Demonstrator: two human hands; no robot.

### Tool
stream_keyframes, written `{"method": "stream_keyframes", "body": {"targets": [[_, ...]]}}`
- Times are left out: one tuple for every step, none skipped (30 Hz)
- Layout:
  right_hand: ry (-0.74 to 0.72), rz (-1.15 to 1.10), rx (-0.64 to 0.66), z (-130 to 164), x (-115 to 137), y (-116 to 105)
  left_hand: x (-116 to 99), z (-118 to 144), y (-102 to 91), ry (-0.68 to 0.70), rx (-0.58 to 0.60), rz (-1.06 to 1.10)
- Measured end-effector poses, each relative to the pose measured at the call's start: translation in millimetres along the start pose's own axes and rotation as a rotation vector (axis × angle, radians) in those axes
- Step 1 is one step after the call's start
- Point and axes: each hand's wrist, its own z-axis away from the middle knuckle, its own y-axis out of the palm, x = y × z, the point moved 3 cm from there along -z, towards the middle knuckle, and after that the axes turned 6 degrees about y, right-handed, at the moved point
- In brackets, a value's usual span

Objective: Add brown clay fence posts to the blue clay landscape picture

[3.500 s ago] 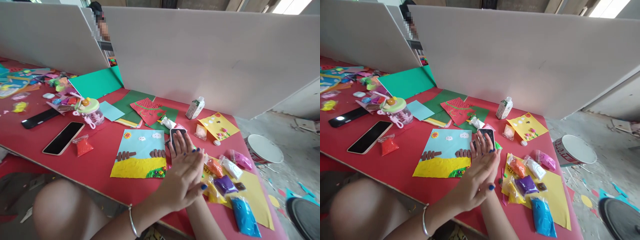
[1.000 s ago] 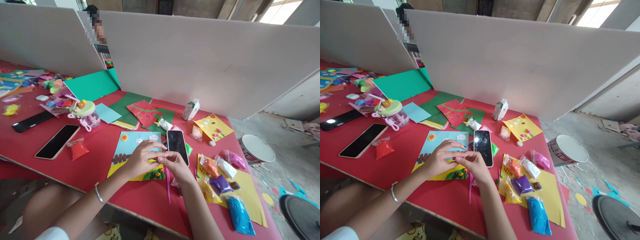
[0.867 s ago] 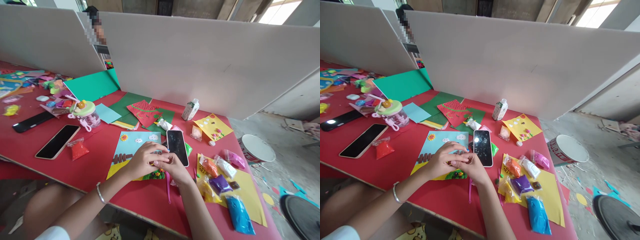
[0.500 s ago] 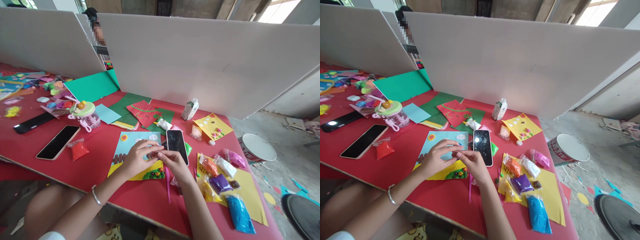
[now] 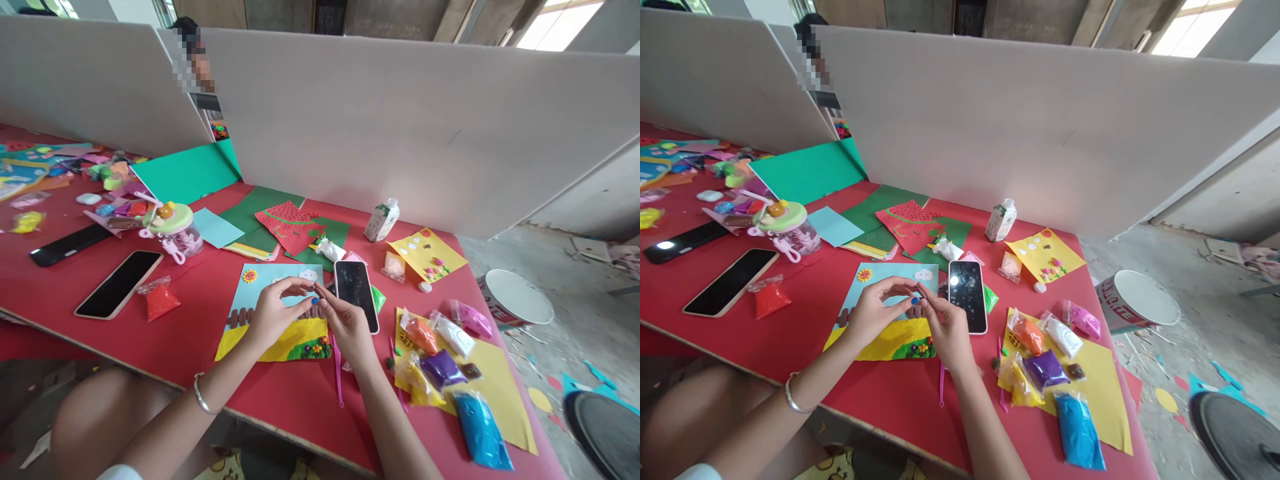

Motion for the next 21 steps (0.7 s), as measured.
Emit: {"method": "stream_keyframes", "body": {"targets": [[-0.001,-0.007,-0.002,0,0,0,0,0,0.7,-0.002,-0.004,0.016],[-0.002,-0.013,-0.007,0,0,1,-1,0,1.6,-0.008,-0.006,0.031],[0.0,-0.017,-0.013,1,1,1,-2,-1,2.4,-0.013,-0.01,0.045],[0.004,-0.017,-0.019,1,1,1,-3,-1,3.3,-0.016,-0.016,0.06],[0.01,-0.014,-0.025,1,1,1,-4,-1,4.0,-0.018,-0.023,0.078],[0.015,-0.011,-0.031,1,2,1,-5,-1,4.7,-0.019,-0.029,0.095],[0.02,-0.011,-0.038,1,2,1,-6,-2,5.2,-0.019,-0.034,0.111],[0.024,-0.015,-0.045,1,1,1,-6,-2,5.6,-0.018,-0.037,0.12],[0.026,-0.021,-0.053,1,1,1,-7,-3,5.8,-0.015,-0.039,0.121],[0.028,-0.03,-0.061,1,0,1,-7,-3,5.9,-0.013,-0.04,0.114],[0.031,-0.042,-0.073,1,0,0,-8,-4,5.8,-0.01,-0.041,0.104],[0.037,-0.057,-0.085,0,-1,0,-8,-5,5.6,-0.005,-0.041,0.094],[0.043,-0.075,-0.099,0,-2,-1,-9,-5,5.3,0.0,-0.042,0.084],[0.05,-0.093,-0.115,0,-3,-1,-9,-5,5.0,0.005,-0.043,0.075],[0.057,-0.111,-0.129,-1,-4,-2,-10,-6,4.6,0.009,-0.044,0.065],[0.062,-0.127,-0.14,-1,-4,-2,-10,-6,4.2,0.013,-0.043,0.053],[0.065,-0.139,-0.148,-2,-4,-3,-10,-6,3.7,0.017,-0.043,0.039],[0.066,-0.147,-0.152,-2,-4,-3,-10,-6,3.2,0.02,-0.043,0.024],[0.066,-0.155,-0.156,-2,-4,-3,-10,-6,2.8,0.02,-0.037,0.012],[0.066,-0.165,-0.161,-2,-4,-3,-9,-6,2.5,0.017,-0.026,0.001],[0.064,-0.176,-0.166,-2,-3,-4,-8,-6,2.3,0.01,-0.008,-0.005]]}}
